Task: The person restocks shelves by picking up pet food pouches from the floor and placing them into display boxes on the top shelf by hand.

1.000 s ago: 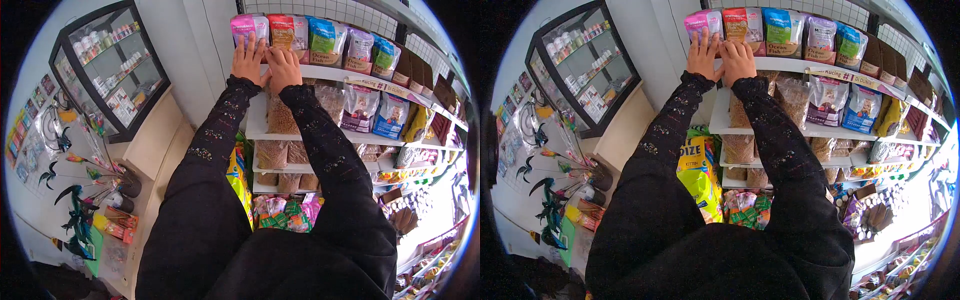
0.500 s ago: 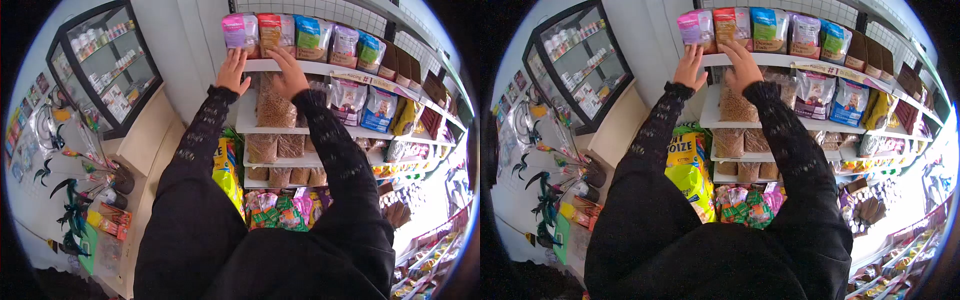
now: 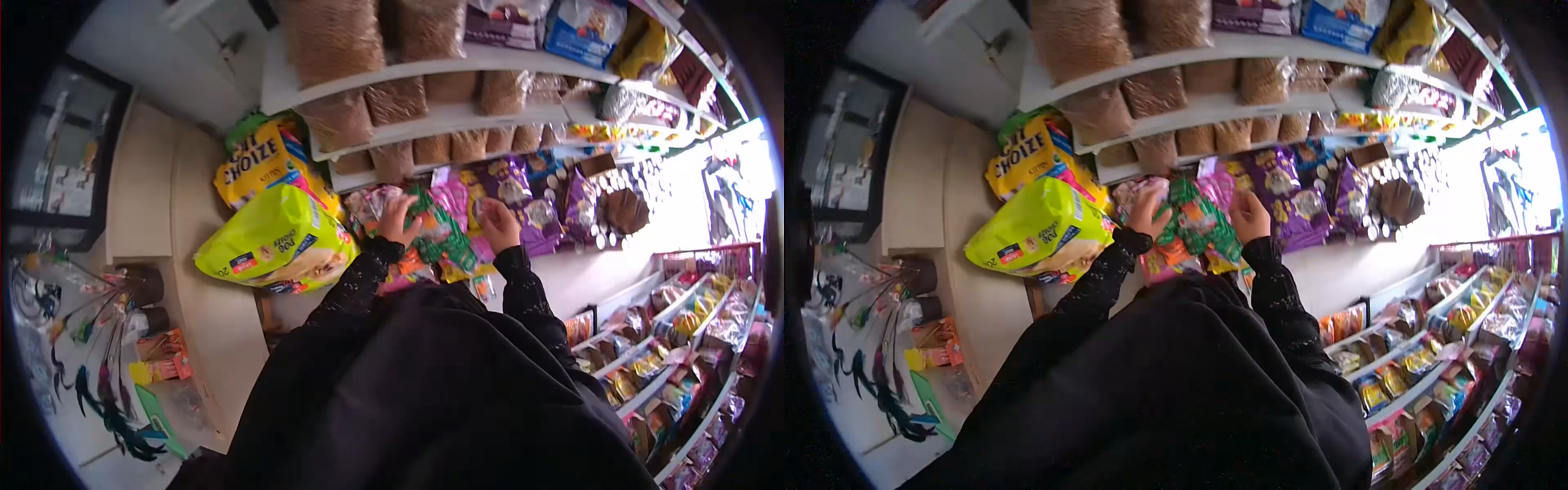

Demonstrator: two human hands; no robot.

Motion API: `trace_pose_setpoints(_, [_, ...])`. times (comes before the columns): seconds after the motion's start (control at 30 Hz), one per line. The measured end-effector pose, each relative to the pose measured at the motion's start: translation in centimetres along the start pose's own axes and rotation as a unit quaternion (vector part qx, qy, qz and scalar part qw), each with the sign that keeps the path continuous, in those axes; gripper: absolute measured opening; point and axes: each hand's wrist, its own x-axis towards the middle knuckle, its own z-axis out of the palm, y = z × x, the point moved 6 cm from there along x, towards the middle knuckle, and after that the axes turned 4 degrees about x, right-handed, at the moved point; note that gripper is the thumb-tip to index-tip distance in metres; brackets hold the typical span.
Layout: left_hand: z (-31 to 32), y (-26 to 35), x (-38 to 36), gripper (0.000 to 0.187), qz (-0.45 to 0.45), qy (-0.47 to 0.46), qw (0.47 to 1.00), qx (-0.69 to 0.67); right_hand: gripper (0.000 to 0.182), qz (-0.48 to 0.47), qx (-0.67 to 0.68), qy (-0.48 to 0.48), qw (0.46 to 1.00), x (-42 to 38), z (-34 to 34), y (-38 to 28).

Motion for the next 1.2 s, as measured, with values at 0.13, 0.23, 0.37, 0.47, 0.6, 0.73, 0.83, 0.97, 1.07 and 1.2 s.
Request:
trace_pose_setpoints(0.13, [8.9, -2.4, -8.2, 0.032, -0.080, -0.174, 0.981, -0.043, 0.032, 0.129, -0.093, -0.016, 0.987, -4.2, -5.4, 6.1])
trace_pose_setpoints(0.23, [13.0, -3.6, -11.2, 0.032, -0.199, -0.270, 0.941, -0.046, 0.031, 0.201, -0.084, -0.018, 0.976, -5.7, -8.0, 11.1])
trace_pose_setpoints(0.37, [16.1, -4.1, -12.6, 0.032, -0.284, -0.285, 0.912, -0.084, 0.030, 0.249, -0.031, -0.039, 0.967, -8.2, -10.4, 19.6])
trace_pose_setpoints(0.47, [18.8, -5.1, -13.5, 0.031, -0.329, -0.305, 0.891, -0.074, 0.024, 0.363, -0.054, -0.008, 0.930, -9.1, -12.1, 25.1])
trace_pose_setpoints(0.6, [23.5, -6.9, -14.9, 0.030, -0.349, -0.326, 0.877, -0.044, 0.030, 0.406, -0.131, -0.011, 0.904, -9.9, -15.0, 33.6])
trace_pose_setpoints(0.73, [28.3, -7.7, -15.6, 0.028, -0.340, -0.334, 0.878, -0.048, 0.032, 0.446, -0.221, -0.028, 0.867, -11.6, -17.7, 42.2])
trace_pose_setpoints(0.83, [32.6, -9.3, -18.5, 0.027, -0.352, -0.346, 0.867, -0.062, 0.031, 0.415, -0.314, -0.077, 0.850, -10.6, -16.5, 43.2])
trace_pose_setpoints(0.97, [38.9, -12.8, -20.5, 0.026, -0.351, -0.329, 0.871, -0.102, 0.037, 0.358, -0.371, -0.082, 0.853, -11.7, -14.9, 51.6])
trace_pose_setpoints(1.07, [41.8, -13.6, -18.6, 0.028, -0.345, -0.377, 0.856, -0.080, 0.042, 0.398, -0.325, -0.007, 0.858, -11.5, -14.6, 54.3])
trace_pose_setpoints(1.2, [45.5, -15.4, -17.6, 0.043, -0.300, -0.380, 0.874, -0.029, 0.047, 0.464, -0.291, 0.104, 0.830, -9.8, -14.5, 53.7])
